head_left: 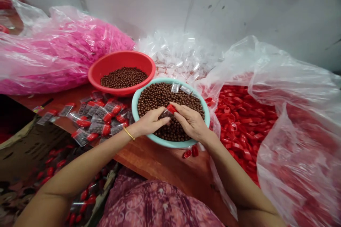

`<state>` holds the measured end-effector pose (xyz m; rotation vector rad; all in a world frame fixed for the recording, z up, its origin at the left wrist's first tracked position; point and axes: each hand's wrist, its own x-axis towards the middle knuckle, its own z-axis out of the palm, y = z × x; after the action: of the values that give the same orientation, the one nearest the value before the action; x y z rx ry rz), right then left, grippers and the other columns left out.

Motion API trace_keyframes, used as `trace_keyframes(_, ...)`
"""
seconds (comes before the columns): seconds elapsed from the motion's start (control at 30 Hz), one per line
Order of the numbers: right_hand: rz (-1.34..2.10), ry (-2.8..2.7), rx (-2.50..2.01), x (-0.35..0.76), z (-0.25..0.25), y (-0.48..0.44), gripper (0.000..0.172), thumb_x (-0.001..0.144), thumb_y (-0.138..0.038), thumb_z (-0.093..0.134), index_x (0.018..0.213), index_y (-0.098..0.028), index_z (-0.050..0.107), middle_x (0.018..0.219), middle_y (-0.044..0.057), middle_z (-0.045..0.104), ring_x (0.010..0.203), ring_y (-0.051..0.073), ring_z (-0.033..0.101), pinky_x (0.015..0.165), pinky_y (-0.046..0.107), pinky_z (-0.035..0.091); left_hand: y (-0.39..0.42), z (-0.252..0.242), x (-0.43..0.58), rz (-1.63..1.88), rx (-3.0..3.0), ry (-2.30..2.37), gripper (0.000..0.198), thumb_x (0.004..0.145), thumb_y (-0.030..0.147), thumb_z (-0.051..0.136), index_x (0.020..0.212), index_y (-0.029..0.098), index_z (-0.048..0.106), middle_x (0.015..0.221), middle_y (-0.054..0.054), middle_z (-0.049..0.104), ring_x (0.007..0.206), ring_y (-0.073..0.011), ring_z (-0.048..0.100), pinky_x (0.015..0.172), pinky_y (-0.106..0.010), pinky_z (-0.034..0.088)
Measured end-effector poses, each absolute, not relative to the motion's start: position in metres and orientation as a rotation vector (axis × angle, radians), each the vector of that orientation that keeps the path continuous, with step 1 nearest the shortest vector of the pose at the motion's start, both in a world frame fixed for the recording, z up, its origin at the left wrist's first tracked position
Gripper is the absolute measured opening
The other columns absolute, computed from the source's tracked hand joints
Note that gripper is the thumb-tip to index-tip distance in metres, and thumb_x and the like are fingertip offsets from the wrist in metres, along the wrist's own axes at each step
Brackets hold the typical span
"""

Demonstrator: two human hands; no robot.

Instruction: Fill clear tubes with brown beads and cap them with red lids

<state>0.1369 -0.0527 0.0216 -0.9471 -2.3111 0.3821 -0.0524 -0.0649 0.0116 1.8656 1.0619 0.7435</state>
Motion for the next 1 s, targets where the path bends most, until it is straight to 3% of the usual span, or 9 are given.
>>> trace_keyframes(0.2, 0.246, -2.337, -0.913, 0.135, 0.014, -0.057, 0.041, 0.095, -0.027, 0.034, 0.131, -0.018, 0.050, 0.103, 0.010, 0.069, 0.093, 0.019, 0.066, 0.083, 0.032, 0.054, -0.065, 0.010, -0.051, 0.839, 1.862, 1.097, 0.025, 0.074, 0.032, 0.058, 0.092, 0.015, 0.056, 0.085, -0.001, 0.061, 0.078, -0.0147, 0.054, 0.074, -0.027, 0.044)
trace_keyframes(0.37, 0.194, -2.303, -0.890, 0.126, 0.009, -0.059, 0.043, 0.094, -0.026, 0.036, 0.134, -0.016, 0.047, 0.104, 0.012, 0.068, 0.091, 0.019, 0.067, 0.081, 0.032, 0.055, -0.064, 0.010, -0.050, 0.837, 1.735, 1.253, 0.014, 0.065, 0.026, 0.057, 0.065, 0.016, 0.048, 0.059, 0.006, 0.046, 0.056, -0.0086, 0.041, 0.052, -0.020, 0.031)
trace_keyframes(0.57, 0.413, -2.278, -0.897, 0.120, 0.010, -0.064, 0.040, 0.095, -0.027, 0.032, 0.129, -0.018, 0.051, 0.112, 0.009, 0.067, 0.100, 0.017, 0.065, 0.088, 0.030, 0.052, -0.067, 0.018, -0.048, 0.803, 1.782, 1.352, 0.010, 0.062, 0.022, 0.054, 0.060, 0.016, 0.047, 0.055, 0.006, 0.045, 0.054, -0.0082, 0.039, 0.051, -0.021, 0.028)
trace_keyframes(0.73, 0.277, -2.364, -0.920, 0.116, 0.011, -0.071, 0.046, 0.095, -0.031, 0.029, 0.135, -0.012, 0.044, 0.104, 0.013, 0.070, 0.086, 0.018, 0.068, 0.075, 0.030, 0.054, -0.068, 0.014, -0.049, 0.856, 1.741, 1.340, 0.014, 0.062, 0.026, 0.055, 0.059, 0.016, 0.046, 0.054, 0.005, 0.044, 0.054, -0.0082, 0.038, 0.051, -0.021, 0.028)
trace_keyframes(0.87, 0.148, -2.512, -0.975, 0.122, 0.031, -0.063, 0.047, 0.095, -0.038, 0.029, 0.116, -0.011, 0.061, 0.079, 0.011, 0.072, 0.063, 0.016, 0.064, 0.055, 0.025, 0.045, -0.069, 0.014, -0.049, 0.859, 1.772, 1.330, 0.012, 0.061, 0.025, 0.054, 0.058, 0.016, 0.046, 0.054, 0.005, 0.043, 0.053, -0.0083, 0.039, 0.051, -0.022, 0.027)
trace_keyframes(1.0, 0.371, -2.322, -1.100, 0.117, 0.045, -0.046, 0.059, 0.093, -0.053, 0.027, 0.072, -0.017, 0.068, 0.055, 0.004, 0.060, 0.051, 0.012, 0.054, 0.051, 0.023, 0.037, -0.071, 0.020, -0.048, 0.822, 1.809, 1.363, 0.011, 0.060, 0.024, 0.054, 0.057, 0.017, 0.046, 0.053, 0.005, 0.044, 0.052, -0.0086, 0.040, 0.050, -0.022, 0.028)
